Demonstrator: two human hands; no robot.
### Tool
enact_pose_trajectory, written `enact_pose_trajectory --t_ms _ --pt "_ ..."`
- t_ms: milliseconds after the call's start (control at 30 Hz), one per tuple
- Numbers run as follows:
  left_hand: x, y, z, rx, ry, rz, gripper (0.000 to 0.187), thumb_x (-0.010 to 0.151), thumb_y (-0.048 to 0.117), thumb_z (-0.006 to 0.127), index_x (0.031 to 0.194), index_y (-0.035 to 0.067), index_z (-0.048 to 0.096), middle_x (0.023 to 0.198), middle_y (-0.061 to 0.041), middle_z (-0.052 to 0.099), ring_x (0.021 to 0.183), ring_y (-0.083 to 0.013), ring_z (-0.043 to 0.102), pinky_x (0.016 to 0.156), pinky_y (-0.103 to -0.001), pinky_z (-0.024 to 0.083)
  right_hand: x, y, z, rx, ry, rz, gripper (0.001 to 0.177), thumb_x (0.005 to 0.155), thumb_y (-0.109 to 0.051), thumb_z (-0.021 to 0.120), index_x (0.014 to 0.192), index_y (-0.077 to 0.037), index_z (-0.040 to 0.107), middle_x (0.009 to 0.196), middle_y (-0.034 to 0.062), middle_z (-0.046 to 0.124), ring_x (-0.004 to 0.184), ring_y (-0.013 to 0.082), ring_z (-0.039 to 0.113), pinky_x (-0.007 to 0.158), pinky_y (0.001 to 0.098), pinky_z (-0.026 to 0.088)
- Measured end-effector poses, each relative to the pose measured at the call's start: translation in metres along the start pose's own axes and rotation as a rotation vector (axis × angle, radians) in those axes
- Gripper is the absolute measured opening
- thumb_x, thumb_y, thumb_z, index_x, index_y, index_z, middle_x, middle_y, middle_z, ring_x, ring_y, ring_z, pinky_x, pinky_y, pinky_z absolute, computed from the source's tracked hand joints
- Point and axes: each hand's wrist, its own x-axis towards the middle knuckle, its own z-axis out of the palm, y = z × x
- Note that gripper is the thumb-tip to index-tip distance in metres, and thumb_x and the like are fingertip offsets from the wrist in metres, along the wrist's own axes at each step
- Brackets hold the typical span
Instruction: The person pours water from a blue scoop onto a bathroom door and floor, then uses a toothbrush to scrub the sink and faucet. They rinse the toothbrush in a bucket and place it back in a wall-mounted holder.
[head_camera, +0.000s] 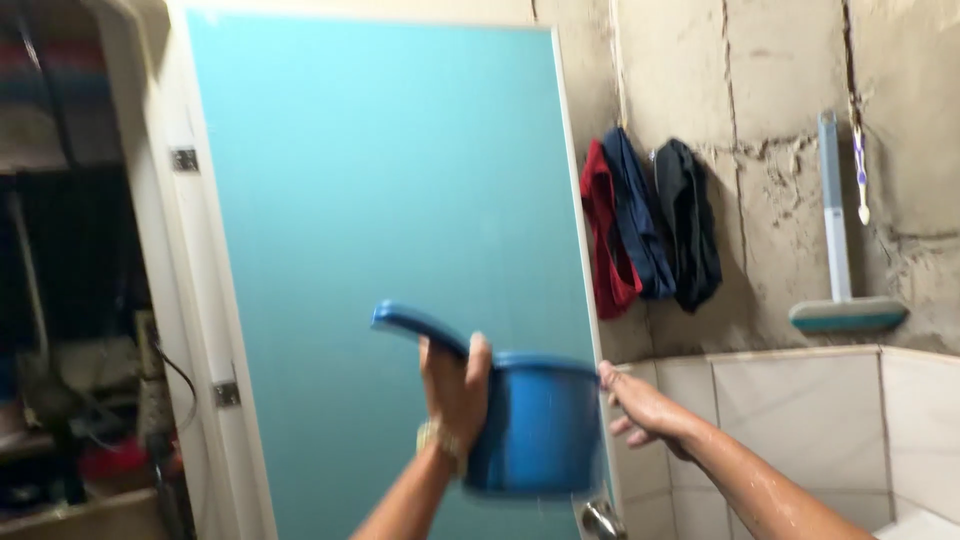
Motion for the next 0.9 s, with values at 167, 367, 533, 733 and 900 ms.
enact_pose_trajectory --t_ms 167,367,533,733,900 --pt "0.249 0.028 0.057 0.085 0.15 -0.095 0.054 0.087 0.017 0.064 0.129 -0.004 0.035 0.077 -0.024 0.067 0.071 -0.0424 0.069 0.069 -0.052 0.052 0.027 -0.119 -0.017 0.006 0.088 -0.401 0.09 0.09 -0.074 0.032 0.156 -0.013 0.042 0.158 0.0063 0.049 0.141 0.0244 0.047 0.117 0.0428 0.035" --pt "0.304 0.029 0.049 0.223 0.167 -0.022 0.049 0.092 0.022 0.065 0.122 -0.003 0.035 0.074 -0.022 0.069 0.069 -0.0403 0.071 0.065 -0.048 0.056 0.005 -0.173 -0.019 -0.161 0.088 -0.478 0.087 0.092 -0.072 0.034 0.159 -0.016 0.033 0.165 0.0061 0.036 0.154 0.0228 0.029 0.124 0.0359 0.025" --pt "0.241 0.009 0.019 0.232 0.057 -0.002 0.048 0.093 0.021 0.068 0.118 -0.006 0.036 0.07 -0.02 0.069 0.064 -0.0357 0.071 0.064 -0.044 0.056 0.002 -0.149 -0.008 -0.177 0.046 -0.474 0.089 0.092 -0.073 0.035 0.16 -0.016 0.029 0.165 0.0055 0.035 0.154 0.022 0.03 0.124 0.0352 0.025" --pt "0.12 -0.022 -0.027 0.098 0.062 0.016 0.033 0.091 0.01 0.071 0.104 0.002 0.041 0.068 -0.009 0.057 0.059 -0.0206 0.06 0.062 -0.034 0.055 0.02 -0.09 0.008 -0.162 0.036 -0.31 0.084 0.091 -0.07 0.038 0.161 -0.025 0.031 0.166 0.0024 0.035 0.155 0.0212 0.03 0.123 0.037 0.027" --pt "0.027 -0.033 -0.048 0.026 -0.053 -0.125 0.032 0.087 0.007 0.069 0.098 0.008 0.039 0.064 -0.002 0.057 0.056 -0.0104 0.059 0.06 -0.028 0.059 0.03 -0.059 0.031 -0.126 -0.029 -0.306 0.083 0.092 -0.069 0.038 0.16 -0.023 0.03 0.167 0.0018 0.034 0.155 0.0207 0.029 0.124 0.0383 0.027"
